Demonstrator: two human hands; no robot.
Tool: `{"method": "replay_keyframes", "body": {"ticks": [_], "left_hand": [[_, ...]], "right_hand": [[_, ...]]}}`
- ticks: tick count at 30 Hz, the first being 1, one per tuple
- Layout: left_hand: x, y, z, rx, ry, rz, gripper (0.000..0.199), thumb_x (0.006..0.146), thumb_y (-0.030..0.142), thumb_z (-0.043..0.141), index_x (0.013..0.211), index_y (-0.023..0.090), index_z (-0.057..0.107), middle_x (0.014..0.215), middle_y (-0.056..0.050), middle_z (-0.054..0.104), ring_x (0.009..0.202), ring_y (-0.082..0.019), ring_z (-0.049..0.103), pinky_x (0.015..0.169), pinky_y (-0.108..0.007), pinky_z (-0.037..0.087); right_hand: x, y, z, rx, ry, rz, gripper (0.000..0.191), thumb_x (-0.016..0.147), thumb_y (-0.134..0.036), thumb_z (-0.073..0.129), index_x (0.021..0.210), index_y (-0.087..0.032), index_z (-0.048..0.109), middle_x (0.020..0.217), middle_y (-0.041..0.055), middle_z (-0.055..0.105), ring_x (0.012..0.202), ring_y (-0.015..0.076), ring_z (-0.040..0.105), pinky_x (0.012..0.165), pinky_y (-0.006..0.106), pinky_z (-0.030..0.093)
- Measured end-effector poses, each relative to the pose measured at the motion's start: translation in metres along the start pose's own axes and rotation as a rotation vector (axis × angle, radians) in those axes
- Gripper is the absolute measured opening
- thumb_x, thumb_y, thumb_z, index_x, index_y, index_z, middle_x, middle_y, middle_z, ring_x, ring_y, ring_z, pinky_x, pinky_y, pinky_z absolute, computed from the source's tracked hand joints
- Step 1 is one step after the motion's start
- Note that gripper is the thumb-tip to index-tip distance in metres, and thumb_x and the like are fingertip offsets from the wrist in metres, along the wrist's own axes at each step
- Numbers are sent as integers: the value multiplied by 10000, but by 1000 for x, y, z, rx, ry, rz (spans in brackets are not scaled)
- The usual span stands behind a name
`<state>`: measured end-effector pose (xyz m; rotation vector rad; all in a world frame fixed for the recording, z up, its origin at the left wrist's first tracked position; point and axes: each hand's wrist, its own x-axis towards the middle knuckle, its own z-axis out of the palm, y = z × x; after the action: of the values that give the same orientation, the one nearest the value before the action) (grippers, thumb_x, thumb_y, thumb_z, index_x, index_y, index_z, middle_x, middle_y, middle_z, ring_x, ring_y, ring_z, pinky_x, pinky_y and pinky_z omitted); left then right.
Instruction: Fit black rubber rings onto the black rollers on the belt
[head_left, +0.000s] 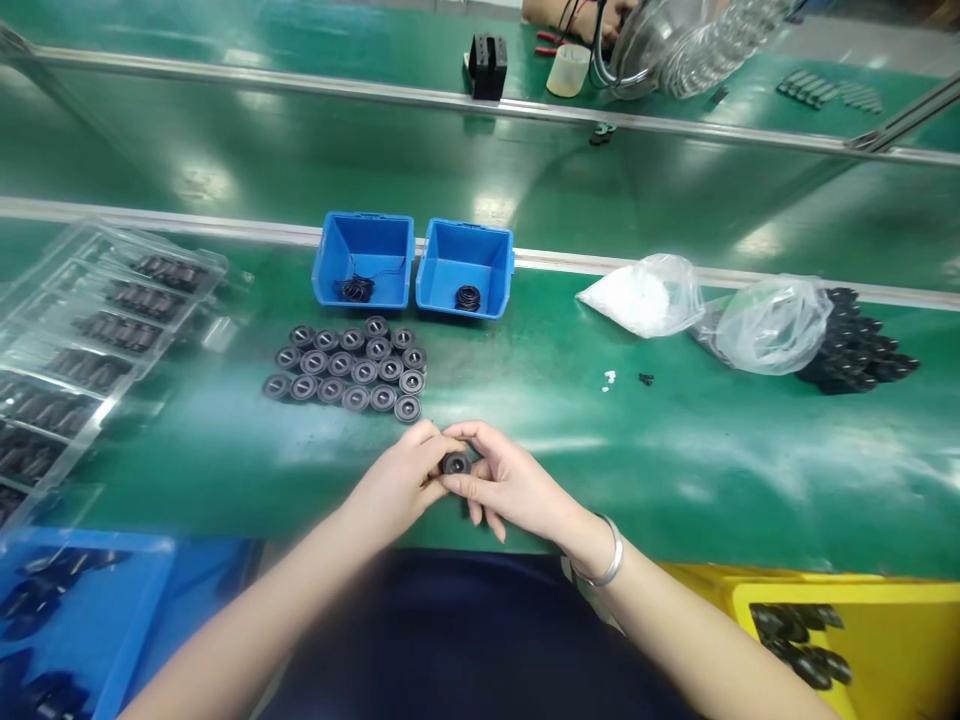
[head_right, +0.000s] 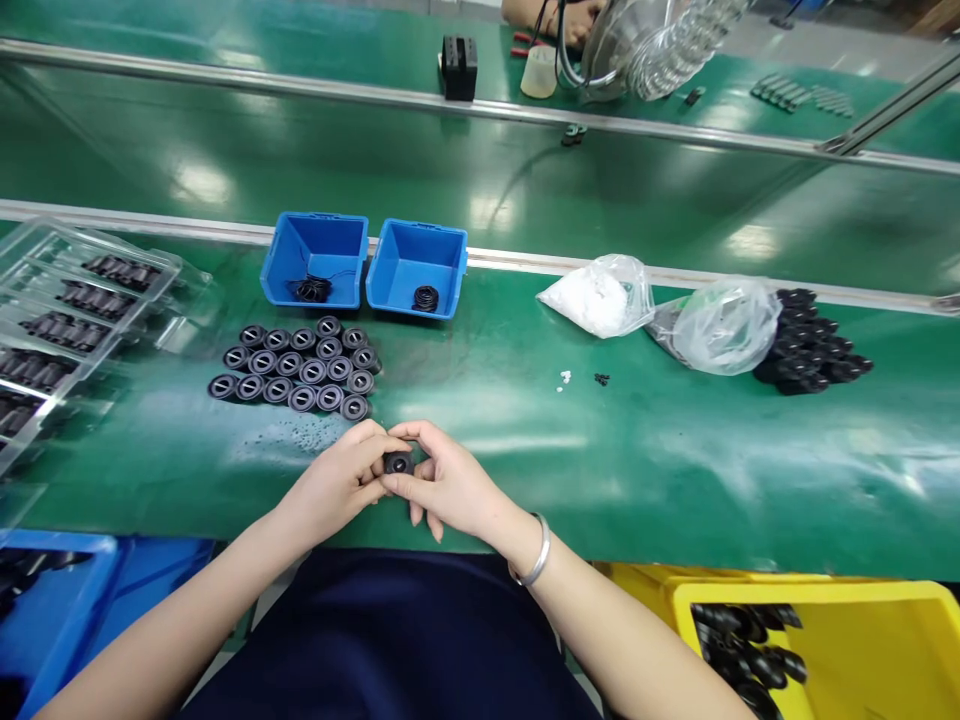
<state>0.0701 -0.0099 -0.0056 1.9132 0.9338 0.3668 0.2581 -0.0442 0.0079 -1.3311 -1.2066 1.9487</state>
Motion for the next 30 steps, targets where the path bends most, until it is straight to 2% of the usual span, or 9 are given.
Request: {"method": "replay_keyframes", "body": {"ticks": [4, 10, 12, 17, 20, 23, 25, 27, 30], "left_hand": [[-1, 0, 5, 22, 50, -23, 204, 869, 114, 552, 1030, 227, 602, 897, 15, 457, 665, -98, 499, 614, -230, 443], [2, 1, -3, -23, -55, 1, 306, 876, 111, 553, 1138, 265, 588, 932, 15, 455, 697, -96, 538, 656, -232, 478], [2, 0, -2, -16, -28, 11, 292, 873, 109, 556, 1119, 260, 602, 924, 13, 457, 714, -102, 536, 658, -228, 475], [-1, -1, 5, 30, 59, -24, 207, 869, 133, 578, 1043, 235, 626, 899, 14, 461, 657, -93, 496, 602, -219, 443], [-2, 2, 6, 23, 76, -35, 192, 870, 139, 593, 1036, 231, 622, 895, 18, 468, 643, -88, 502, 591, -215, 443], [-2, 4, 7, 1, 87, -29, 197, 870, 160, 618, 1052, 233, 602, 981, 2, 521, 665, -92, 542, 617, -225, 476], [-2, 4, 9, 3, 110, -33, 199, 880, 190, 622, 1069, 240, 582, 1048, -9, 547, 692, -101, 575, 660, -247, 508], [-1, 4, 13, 3, 175, -54, 205, 899, 212, 607, 1094, 243, 554, 1093, -21, 551, 737, -118, 607, 705, -270, 536], [0, 2, 20, 2, 289, -51, 293, 912, 216, 592, 1185, 252, 489, 1198, -54, 530, 824, -144, 638, 757, -301, 569]], "right_hand": [[1, -1, 1, -30, 32, 21, 415, 893, -307, 601, 1263, -229, 430, 490, -119, 518, 297, 63, 449, 246, 111, 328], [4, -1, -2, 34, -38, -21, 439, 889, -311, 605, 1260, -214, 391, 635, -67, 612, 392, 92, 583, 259, 116, 374], [4, -4, -1, 24, -31, -27, 445, 879, -323, 622, 1248, -211, 399, 635, -69, 610, 391, 91, 581, 254, 115, 371], [1, -9, 3, -52, 49, 6, 384, 900, -302, 596, 1240, -228, 433, 507, -126, 495, 291, 48, 423, 226, 95, 279], [0, -8, 0, -29, 18, 12, 445, 888, -339, 627, 1268, -229, 425, 499, -126, 481, 312, 58, 444, 244, 103, 298], [0, -4, -5, 80, -25, -23, 504, 874, -414, 650, 1282, -229, 419, 620, -76, 570, 363, 61, 504, 283, 122, 343], [0, -2, -5, 155, 36, -62, 460, 899, -465, 604, 1250, -218, 440, 694, -43, 596, 391, 69, 529, 293, 140, 358], [1, 0, -3, 161, 141, -95, 415, 932, -489, 537, 1218, -200, 456, 632, -53, 569, 364, 72, 496, 290, 151, 346], [1, 2, 0, 51, 250, -143, 401, 958, -466, 492, 1244, -190, 439, 533, -83, 521, 314, 63, 410, 307, 159, 314]]}}
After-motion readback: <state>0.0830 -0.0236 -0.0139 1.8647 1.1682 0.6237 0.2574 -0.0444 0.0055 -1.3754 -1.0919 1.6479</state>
